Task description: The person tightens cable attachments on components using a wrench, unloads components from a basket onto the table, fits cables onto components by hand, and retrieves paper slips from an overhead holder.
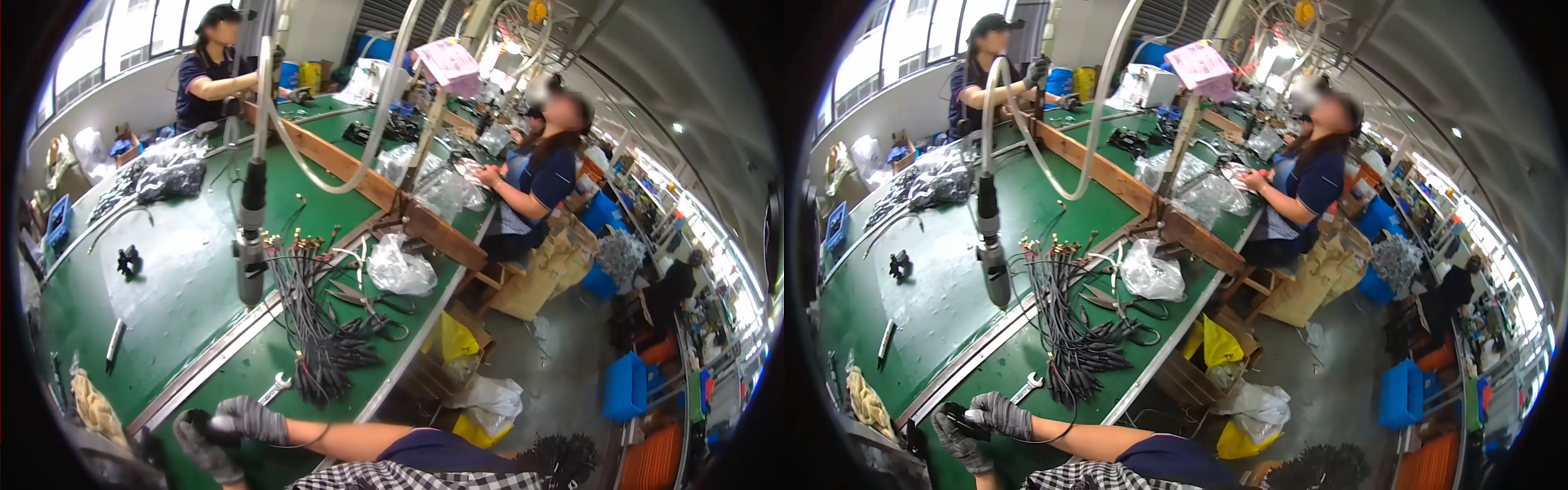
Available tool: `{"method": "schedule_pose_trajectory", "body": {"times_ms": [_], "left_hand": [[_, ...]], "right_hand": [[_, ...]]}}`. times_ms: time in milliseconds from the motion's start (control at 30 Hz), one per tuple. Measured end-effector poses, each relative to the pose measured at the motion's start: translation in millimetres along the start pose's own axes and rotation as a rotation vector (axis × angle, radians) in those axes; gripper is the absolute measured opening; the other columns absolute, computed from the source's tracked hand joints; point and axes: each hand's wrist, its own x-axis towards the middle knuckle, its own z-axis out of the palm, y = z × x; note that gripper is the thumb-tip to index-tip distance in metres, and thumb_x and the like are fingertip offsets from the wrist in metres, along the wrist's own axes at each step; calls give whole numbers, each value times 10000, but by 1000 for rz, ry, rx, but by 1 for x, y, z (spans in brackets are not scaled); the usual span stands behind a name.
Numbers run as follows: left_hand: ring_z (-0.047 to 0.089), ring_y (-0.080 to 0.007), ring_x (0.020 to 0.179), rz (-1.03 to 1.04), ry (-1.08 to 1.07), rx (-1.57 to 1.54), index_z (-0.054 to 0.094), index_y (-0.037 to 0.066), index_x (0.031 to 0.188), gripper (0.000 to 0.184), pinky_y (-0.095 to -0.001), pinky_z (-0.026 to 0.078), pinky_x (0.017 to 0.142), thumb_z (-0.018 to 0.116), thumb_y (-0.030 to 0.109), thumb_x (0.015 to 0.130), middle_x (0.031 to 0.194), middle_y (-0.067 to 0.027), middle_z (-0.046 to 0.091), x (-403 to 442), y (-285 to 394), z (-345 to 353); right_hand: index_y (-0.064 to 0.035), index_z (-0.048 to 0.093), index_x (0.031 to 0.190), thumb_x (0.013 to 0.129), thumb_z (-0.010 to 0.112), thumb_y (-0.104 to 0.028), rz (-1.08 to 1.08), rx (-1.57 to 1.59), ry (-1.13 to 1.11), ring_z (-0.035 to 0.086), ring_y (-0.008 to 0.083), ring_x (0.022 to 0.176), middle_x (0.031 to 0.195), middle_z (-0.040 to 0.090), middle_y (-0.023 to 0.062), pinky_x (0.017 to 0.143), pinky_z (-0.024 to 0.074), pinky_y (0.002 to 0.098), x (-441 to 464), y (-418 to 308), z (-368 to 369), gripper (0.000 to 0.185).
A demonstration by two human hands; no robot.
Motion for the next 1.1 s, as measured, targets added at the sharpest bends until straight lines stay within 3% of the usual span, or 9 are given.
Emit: {"method": "schedule_pose_trajectory", "body": {"times_ms": [167, 267, 300, 433, 533, 633, 733, 933, 1100], "left_hand": [[529, -195, 893, -37, -104, 100, 527, -3, 1073, 346, -323, 441, 817, 405, 303, 967, 1002, -109, 552, 13, -29, -27], [530, -215, 963, 16, -153, 232, 505, -6, 1146, 366, -338, 439, 875, 403, 297, 967, 1087, -127, 542, 21, -63, -53], [527, -231, 1006, 90, -175, 318, 490, -6, 1186, 374, -349, 432, 904, 407, 284, 964, 1133, -138, 530, 21, -78, -62], [502, -279, 1114, 261, -223, 369, 431, 1, 1280, 400, -378, 405, 973, 463, 196, 932, 1241, -162, 487, 14, -69, -57], [488, -303, 1154, 404, -218, 446, 408, 0, 1307, 439, -394, 397, 993, 509, 125, 899, 1277, -172, 471, 8, -61, -50], [482, -320, 1169, 611, -179, 627, 405, -8, 1307, 471, -406, 401, 993, 548, 57, 863, 1284, -179, 472, 9, -63, -51], [505, -317, 1138, -22, -150, 273, 429, -24, 1280, 486, -399, 431, 957, 593, 29, 827, 1249, -173, 502, 17, -80, -69], [558, -249, 1016, 49, -193, 299, 479, -30, 1201, 334, -352, 464, 892, 538, 79, 890, 1129, -142, 569, 15, -59, -49], [561, -180, 899, -107, -158, 153, 506, -29, 1115, 228, -306, 470, 830, 458, 118, 948, 1013, -108, 591, 14, -43, -35]], "right_hand": [[-26, 537, 664, 796, 659, -247, 181, -91, 57, 493, 228, 515, 556, 515, 118, 515, 421, 337, -1, -19, -1, 285], [-36, 545, 666, 793, 664, -274, -554, -886, 250, 485, 168, 469, 523, 490, 34, 452, 398, 326, 19, 20, -4, 295], [-36, 545, 666, 793, 664, -274, -548, -883, 253, 485, 168, 469, 523, 490, 34, 452, 398, 326, 21, 27, -7, 295], [-23, 554, 723, 804, 645, -293, -496, -778, 120, 530, 142, 533, 576, 551, 30, 492, 414, 312, 21, 32, -10, 297], [-21, 533, 675, 773, 653, -275, -33, 39, 8, 524, 176, 519, 561, 547, 84, 498, 412, 351, 10, 13, -3, 298], [-16, 547, 674, 728, 684, -279, 173, 300, -70, 504, 211, 498, 550, 516, 127, 493, 416, 376, 9, 14, -6, 302], [-13, 557, 674, 708, 697, -291, 134, 153, -48, 499, 235, 489, 546, 507, 149, 493, 419, 390, 10, 6, -7, 313], [-25, 558, 669, 728, 673, -347, -375, -891, 97, 532, 314, 536, 569, 531, 166, 531, 427, 418, 17, 14, -4, 347], [-26, 545, 684, 796, 609, -316, -129, -642, 46, 539, 345, 561, 609, 547, 158, 551, 433, 426, 10, 15, -5, 317]]}}
